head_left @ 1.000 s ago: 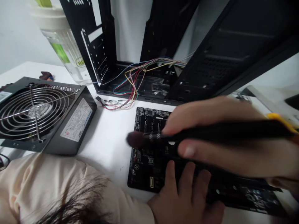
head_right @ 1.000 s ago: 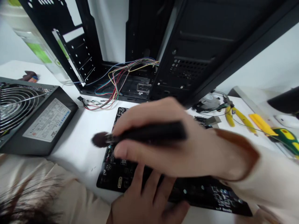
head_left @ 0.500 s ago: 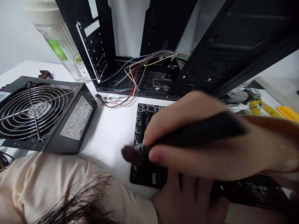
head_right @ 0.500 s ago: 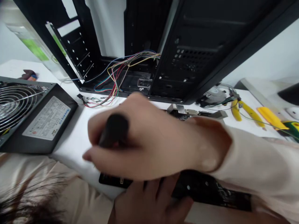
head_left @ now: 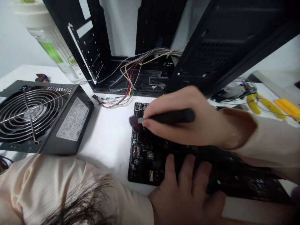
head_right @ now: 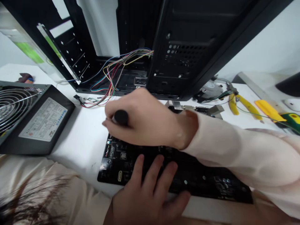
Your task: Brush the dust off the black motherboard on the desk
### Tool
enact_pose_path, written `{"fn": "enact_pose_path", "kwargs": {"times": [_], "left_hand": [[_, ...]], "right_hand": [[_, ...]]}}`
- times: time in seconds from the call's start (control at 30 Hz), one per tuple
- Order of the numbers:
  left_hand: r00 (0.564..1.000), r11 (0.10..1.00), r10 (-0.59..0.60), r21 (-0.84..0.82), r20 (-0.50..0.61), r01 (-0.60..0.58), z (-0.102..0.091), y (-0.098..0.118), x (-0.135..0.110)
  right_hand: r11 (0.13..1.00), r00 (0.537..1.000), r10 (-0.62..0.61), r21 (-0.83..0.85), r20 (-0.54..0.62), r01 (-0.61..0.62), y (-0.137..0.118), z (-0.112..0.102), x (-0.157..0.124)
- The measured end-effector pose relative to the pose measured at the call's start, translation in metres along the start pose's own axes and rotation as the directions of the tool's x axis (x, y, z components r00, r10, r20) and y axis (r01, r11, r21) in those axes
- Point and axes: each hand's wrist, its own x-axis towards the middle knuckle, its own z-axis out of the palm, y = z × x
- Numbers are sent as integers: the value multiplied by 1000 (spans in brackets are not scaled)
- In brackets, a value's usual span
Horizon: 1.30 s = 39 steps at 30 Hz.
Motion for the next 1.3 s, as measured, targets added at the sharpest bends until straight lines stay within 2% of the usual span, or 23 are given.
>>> {"fn": "enact_pose_path", "kwargs": {"times": [0.07,0.1,0.17,0.23,0.27,0.33,0.4,0.47,0.53,0.6,0.67,0.73,0.83,0.9,1.0,1.07,1.13,1.2,1.23,1.3], "left_hand": [[999,1000,22,7,24,-22,-1,0,1],[999,999,31,6,38,-31,-2,-1,2],[999,1000,6,5,37,-6,-4,-3,4],[999,1000,3,0,48,-3,-6,-4,6],[999,1000,10,-1,49,-10,-7,-5,6],[998,999,38,-6,58,-38,-7,-5,6],[998,1000,27,-16,49,-26,-5,-2,5],[999,999,-37,-6,29,37,-4,1,4],[997,997,-77,15,26,77,-4,2,4],[997,1000,-18,-6,71,19,-6,1,5],[995,999,33,-25,89,-31,-7,-2,6],[997,1000,18,-22,75,-17,-8,-2,7],[997,999,-44,-26,58,45,-8,0,7],[997,998,-63,-26,41,64,-7,0,8],[999,1000,-5,-28,37,6,-4,0,7],[999,999,14,-35,38,-12,1,3,3],[999,999,-19,-26,34,20,6,8,-2],[999,999,-39,-14,30,40,8,10,-8],[998,1000,-14,-12,55,14,8,10,-10],[976,994,108,-43,188,-102,3,6,-11]], "right_hand": [[998,996,30,56,-86,-25,-3,-2,-3],[992,997,43,119,-60,-36,-4,-3,-5],[976,995,34,210,91,-53,-7,-3,-10],[983,977,9,179,212,-48,-7,-3,-16],[991,977,16,126,210,-44,-6,-3,-18],[999,994,40,17,104,-42,-6,-6,-21],[1000,999,29,-6,16,-29,-8,-8,-23],[999,998,-7,53,55,4,-10,-8,-24],[996,988,-24,94,154,10,-11,-8,-25],[998,980,20,54,200,-32,-10,-9,-23],[997,986,72,1,150,-73,-10,-11,-22],[998,992,57,17,111,-59,-10,-14,-21],[997,983,-42,77,179,29,-9,-14,-24],[998,973,-67,28,220,62,-7,-13,-26],[997,987,-33,-66,155,44,-6,-13,-28],[999,991,-34,-18,132,37,-6,-13,-29],[997,977,-66,50,203,57,-7,-15,-31],[996,961,-90,10,263,90,-7,-18,-36],[993,964,-87,-57,252,104,-7,-20,-39],[976,991,-75,-196,114,97,-7,-23,-45]]}}
